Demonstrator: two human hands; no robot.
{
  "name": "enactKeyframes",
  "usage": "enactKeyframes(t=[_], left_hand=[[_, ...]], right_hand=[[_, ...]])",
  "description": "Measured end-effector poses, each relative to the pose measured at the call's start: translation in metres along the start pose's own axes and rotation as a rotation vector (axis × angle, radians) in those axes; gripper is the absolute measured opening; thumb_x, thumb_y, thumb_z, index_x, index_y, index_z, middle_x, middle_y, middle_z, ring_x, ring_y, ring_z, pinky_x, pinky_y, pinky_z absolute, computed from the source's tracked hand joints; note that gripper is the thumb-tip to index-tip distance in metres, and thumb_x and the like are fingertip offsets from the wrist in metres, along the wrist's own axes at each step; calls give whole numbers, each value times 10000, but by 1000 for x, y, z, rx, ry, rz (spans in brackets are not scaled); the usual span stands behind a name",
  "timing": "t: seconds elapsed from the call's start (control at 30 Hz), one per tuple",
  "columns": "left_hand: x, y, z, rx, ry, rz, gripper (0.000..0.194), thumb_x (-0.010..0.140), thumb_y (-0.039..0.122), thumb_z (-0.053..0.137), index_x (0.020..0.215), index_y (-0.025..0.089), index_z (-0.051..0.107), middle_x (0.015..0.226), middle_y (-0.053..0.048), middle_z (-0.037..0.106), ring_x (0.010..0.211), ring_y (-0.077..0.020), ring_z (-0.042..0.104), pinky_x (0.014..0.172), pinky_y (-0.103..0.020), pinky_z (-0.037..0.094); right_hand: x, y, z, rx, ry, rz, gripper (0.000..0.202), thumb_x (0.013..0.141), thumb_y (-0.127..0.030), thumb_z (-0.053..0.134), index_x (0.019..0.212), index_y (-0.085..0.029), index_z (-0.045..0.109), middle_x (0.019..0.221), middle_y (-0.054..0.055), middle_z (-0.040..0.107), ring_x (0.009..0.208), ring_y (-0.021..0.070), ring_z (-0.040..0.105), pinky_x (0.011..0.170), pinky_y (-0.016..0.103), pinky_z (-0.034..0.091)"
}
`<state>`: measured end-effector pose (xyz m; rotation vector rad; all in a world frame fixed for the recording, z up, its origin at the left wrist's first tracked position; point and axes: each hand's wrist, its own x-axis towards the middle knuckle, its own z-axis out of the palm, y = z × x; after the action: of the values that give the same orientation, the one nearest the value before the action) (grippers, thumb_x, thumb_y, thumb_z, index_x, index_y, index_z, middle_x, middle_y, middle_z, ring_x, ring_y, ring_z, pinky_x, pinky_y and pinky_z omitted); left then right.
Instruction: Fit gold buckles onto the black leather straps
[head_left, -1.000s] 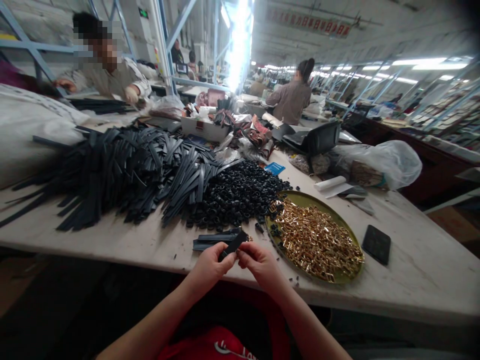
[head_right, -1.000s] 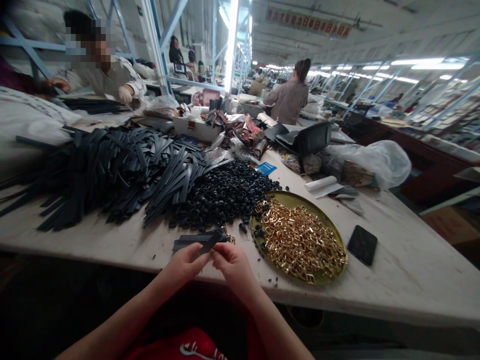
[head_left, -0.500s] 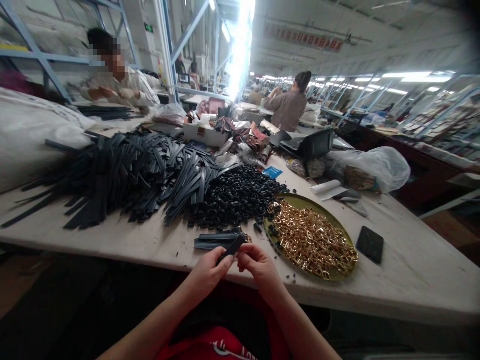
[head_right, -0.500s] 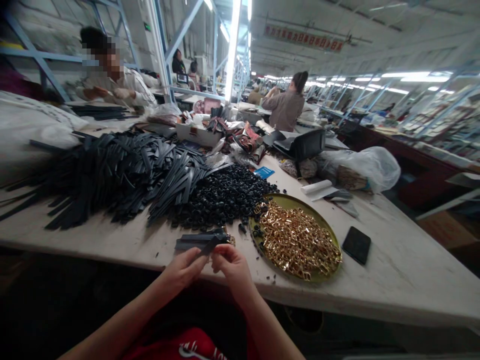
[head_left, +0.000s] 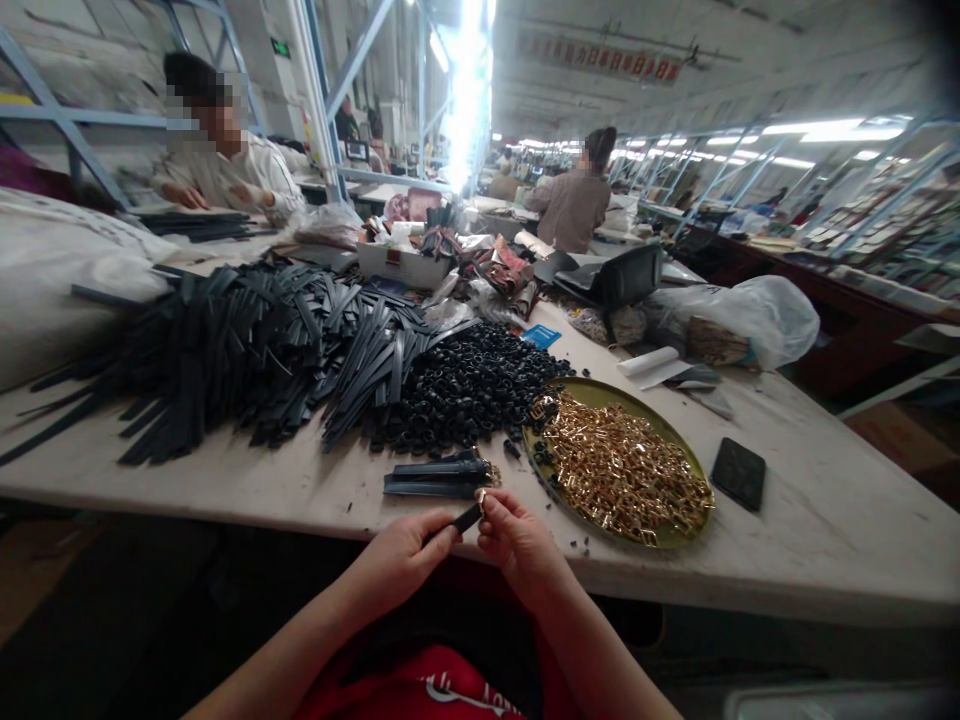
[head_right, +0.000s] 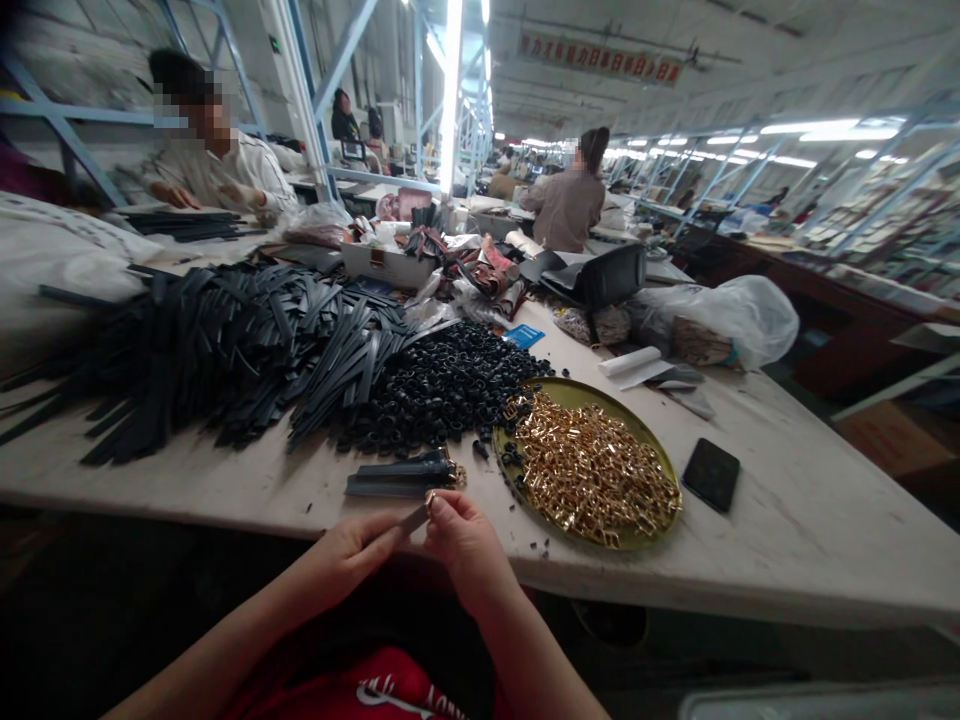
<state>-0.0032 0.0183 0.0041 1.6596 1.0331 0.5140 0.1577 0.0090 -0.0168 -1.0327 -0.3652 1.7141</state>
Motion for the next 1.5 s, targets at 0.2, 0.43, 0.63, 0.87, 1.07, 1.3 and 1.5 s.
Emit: enactKeyframes(t=[0.2, 0.43, 0.63, 0.87, 1.07, 1.3, 1.5], left_hand=[[6, -3, 1, -35, 8, 27, 204, 826, 288, 392, 820, 171, 559, 772, 18, 559, 748, -131, 494, 692, -222, 368], [16, -7, 10, -387, -4, -269, 290, 764, 478, 414, 767, 188, 418, 471, 100, 354, 393, -57, 280, 379, -168, 196], [20, -6, 15, -410, 24, -306, 338, 750, 523, 449, 729, 188, 407, 465, 83, 442, 338, -37, 280, 341, -157, 169], [17, -10, 19, -427, 39, -265, 312, 773, 478, 449, 759, 167, 450, 537, 61, 516, 329, -25, 332, 338, -149, 215], [10, -8, 23, -418, 86, -260, 284, 799, 445, 417, 714, 174, 415, 538, 60, 500, 359, -40, 319, 356, -167, 214], [-4, -7, 26, -166, 182, -113, 281, 813, 396, 429, 644, 174, 454, 568, 42, 496, 554, -108, 452, 536, -222, 343], [3, -17, 19, -103, 72, -127, 324, 785, 470, 469, 641, 181, 433, 498, 60, 478, 464, -93, 400, 462, -210, 297]], right_hand=[[2, 11, 0, -308, -97, -110, 271, 659, -358, 685, 817, -155, 598, 652, -30, 572, 531, 61, 474, 524, 198, 395], [4, 12, 2, -492, -69, -277, 237, 697, -386, 631, 754, -166, 563, 667, -20, 572, 622, 106, 502, 608, 232, 405], [7, 8, -2, -302, -87, -120, 253, 712, -396, 606, 770, -162, 532, 666, -32, 544, 580, 84, 480, 602, 235, 412], [5, 4, 1, -623, -9, -321, 240, 761, -393, 550, 742, -158, 507, 605, -36, 513, 572, 94, 467, 584, 236, 379], [-3, 12, -1, -783, 25, -462, 175, 806, -349, 486, 775, -180, 518, 675, -4, 551, 635, 128, 504, 622, 269, 401], [-13, 16, -9, -981, -26, -550, 103, 744, -292, 568, 748, -192, 541, 711, 7, 569, 677, 144, 512, 642, 271, 400], [-8, 11, -9, -764, -118, -309, 233, 721, -386, 597, 691, -177, 499, 615, -31, 513, 581, 107, 456, 565, 231, 367]])
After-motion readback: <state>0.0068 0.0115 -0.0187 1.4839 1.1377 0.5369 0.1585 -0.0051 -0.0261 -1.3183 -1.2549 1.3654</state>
